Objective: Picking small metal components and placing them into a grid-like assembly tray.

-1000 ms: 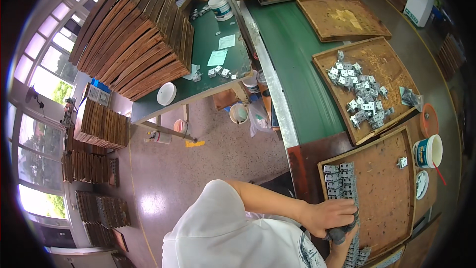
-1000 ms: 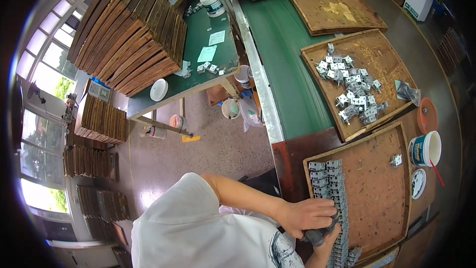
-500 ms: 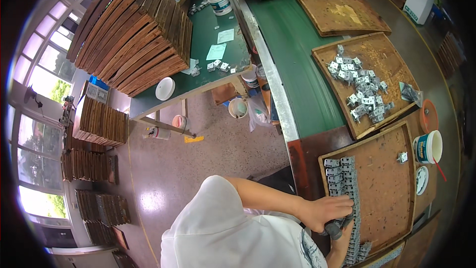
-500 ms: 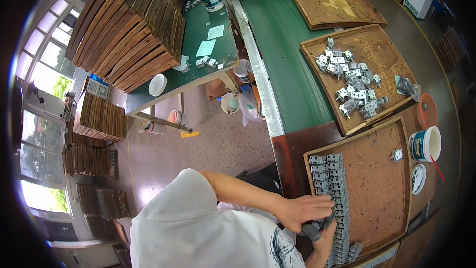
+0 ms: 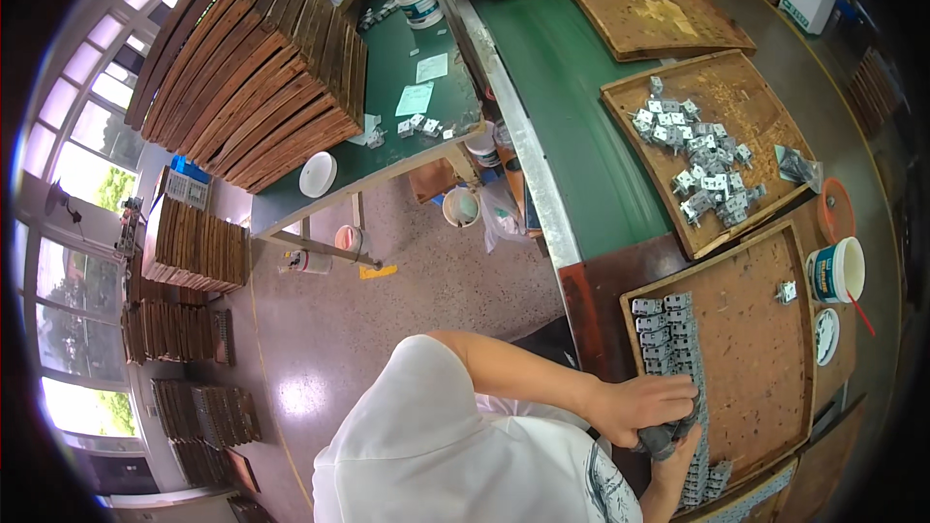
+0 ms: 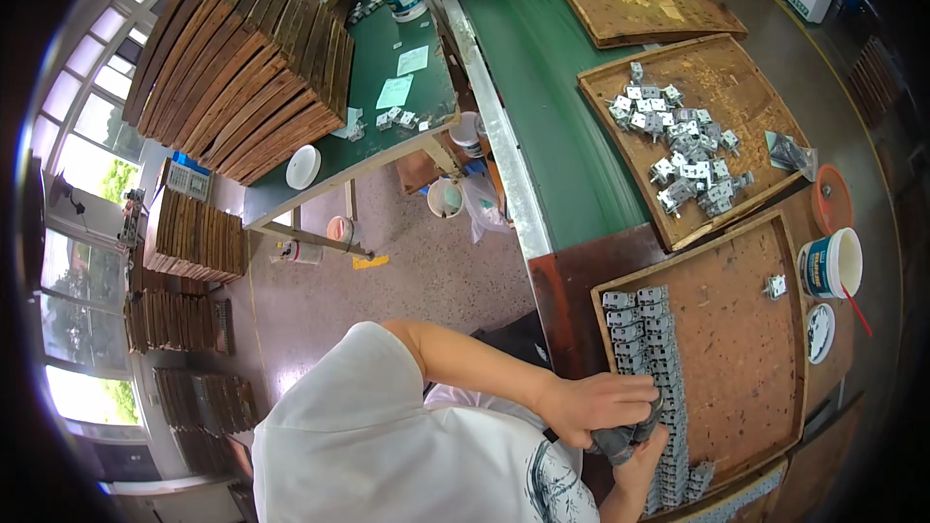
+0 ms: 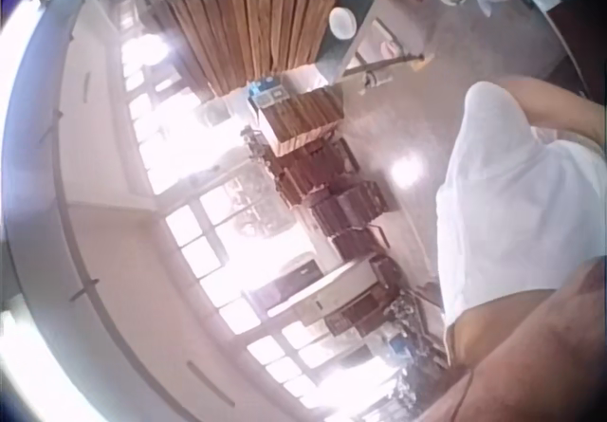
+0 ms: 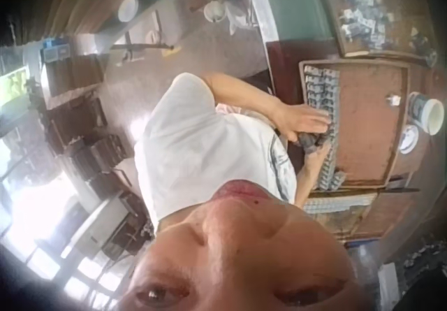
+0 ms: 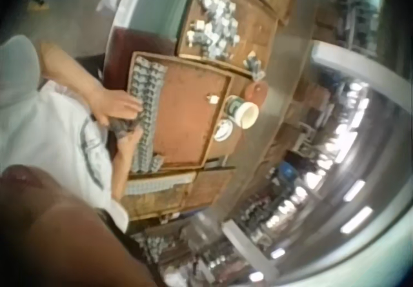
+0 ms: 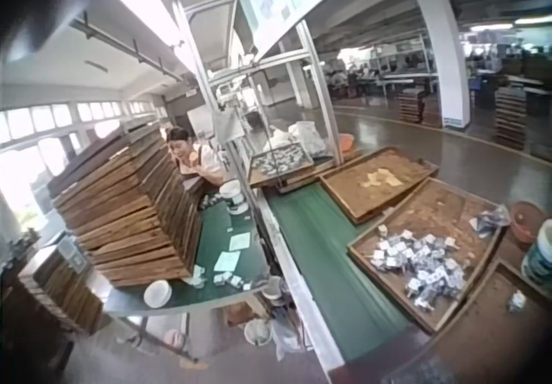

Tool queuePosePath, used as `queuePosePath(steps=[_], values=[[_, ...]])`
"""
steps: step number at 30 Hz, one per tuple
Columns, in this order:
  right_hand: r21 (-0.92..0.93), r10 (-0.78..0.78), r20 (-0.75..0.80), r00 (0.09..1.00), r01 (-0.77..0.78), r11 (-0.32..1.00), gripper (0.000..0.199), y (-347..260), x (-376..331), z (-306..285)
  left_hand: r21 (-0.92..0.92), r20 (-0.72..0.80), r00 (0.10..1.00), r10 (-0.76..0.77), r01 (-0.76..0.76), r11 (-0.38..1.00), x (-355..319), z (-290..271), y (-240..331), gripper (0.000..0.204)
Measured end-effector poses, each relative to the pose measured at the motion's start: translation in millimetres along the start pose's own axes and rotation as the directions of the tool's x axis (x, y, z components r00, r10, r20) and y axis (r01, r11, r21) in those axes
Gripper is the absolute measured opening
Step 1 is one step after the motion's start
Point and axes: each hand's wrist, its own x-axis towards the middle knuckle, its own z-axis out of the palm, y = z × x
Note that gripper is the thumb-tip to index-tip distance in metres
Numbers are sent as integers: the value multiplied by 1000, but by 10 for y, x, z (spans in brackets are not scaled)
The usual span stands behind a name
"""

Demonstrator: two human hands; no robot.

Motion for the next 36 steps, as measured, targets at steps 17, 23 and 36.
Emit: queuePosePath(steps=[17, 23, 36], values=[[-110, -135, -251, 959, 110, 988, 48, 557, -14, -441, -108, -132, 976, -174, 160, 981, 103, 315, -127, 36], [95, 8, -342, 940, 26, 995, 29, 457, -225, -336, -98, 18, 982, -188, 189, 977, 216, 323, -117, 35], [85, 8, -859, 511, 129, 988, 19, 473, -1278, -1513, 60, 398, 745, -536, 562, 825, 1156, 1215, -685, 47]])
